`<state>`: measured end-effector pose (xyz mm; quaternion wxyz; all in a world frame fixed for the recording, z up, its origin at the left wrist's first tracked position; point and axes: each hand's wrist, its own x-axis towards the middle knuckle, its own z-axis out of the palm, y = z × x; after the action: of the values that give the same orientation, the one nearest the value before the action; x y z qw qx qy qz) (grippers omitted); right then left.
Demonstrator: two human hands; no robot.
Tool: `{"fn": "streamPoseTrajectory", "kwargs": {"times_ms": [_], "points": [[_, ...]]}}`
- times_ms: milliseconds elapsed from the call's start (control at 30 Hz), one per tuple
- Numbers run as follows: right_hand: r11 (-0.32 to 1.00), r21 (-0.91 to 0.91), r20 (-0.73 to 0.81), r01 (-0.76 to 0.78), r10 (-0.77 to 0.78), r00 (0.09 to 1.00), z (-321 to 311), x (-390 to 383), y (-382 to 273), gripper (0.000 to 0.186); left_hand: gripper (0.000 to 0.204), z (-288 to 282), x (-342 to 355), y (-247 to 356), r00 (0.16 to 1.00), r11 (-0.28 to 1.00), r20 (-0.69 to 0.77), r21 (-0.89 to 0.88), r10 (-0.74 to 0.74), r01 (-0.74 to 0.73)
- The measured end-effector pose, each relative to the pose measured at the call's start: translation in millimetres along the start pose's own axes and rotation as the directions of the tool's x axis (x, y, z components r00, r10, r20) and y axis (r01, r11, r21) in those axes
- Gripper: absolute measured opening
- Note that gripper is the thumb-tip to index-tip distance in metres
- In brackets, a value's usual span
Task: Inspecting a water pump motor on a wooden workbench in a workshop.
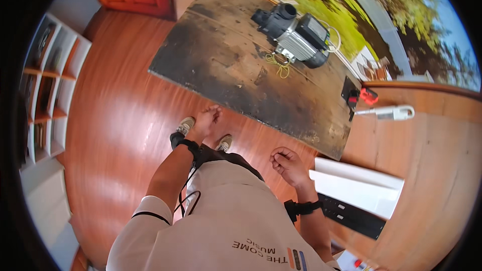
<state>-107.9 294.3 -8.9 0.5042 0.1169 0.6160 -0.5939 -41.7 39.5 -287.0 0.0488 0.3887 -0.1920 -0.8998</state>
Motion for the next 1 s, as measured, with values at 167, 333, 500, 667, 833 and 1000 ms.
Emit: {"fn": "streamPoseTrajectory", "kwargs": {"times_ms": [167, 333, 500, 667, 833, 1000], "points": [[0.992, -0.125, 0.104, -0.034, 0.047, 0.993, -29.7, 12.1, -13.5, 0.008, 0.013, 10.1, -19.8, -18.0, 0.993, 0.997, -0.108, -0.064, 0.043, -0.05], [0.972, -0.228, 0.17, -0.059, 0.1, 0.98, -37.6, 20.3, -18.3, 0.007, 0.036, 8.3, -3.9, -33.9, 0.968, 0.945, -0.179, -0.245, 0.176, -0.217], [0.96, -0.271, 0.179, -0.075, 0.127, 0.976, -43.4, 23.0, -18.7, 0.006, 0.045, 16.3, 2.5, -36.0, 0.957, 0.939, -0.211, -0.236, 0.201, -0.249], [0.97, -0.235, 0.222, -0.056, 0.109, 0.969, -51.8, 24.6, -13.2, 0.007, 0.041, 26.1, -6.6, -32.1, 0.944, 0.925, -0.214, -0.234, 0.251, -0.299], [0.982, -0.17, 0.159, -0.081, 0.109, 0.981, -57.3, 14.2, -1.9, 0.009, 0.043, 29.3, -4.1, -33.4, 0.911, 0.932, -0.233, -0.048, 0.339, -0.359], [0.983, -0.162, 0.131, -0.084, 0.106, 0.986, -61.2, 10.6, -1.2, 0.01, 0.045, 23.0, 6.7, -48.0, 0.891, 0.912, -0.196, 0.067, 0.411, -0.406]]}}
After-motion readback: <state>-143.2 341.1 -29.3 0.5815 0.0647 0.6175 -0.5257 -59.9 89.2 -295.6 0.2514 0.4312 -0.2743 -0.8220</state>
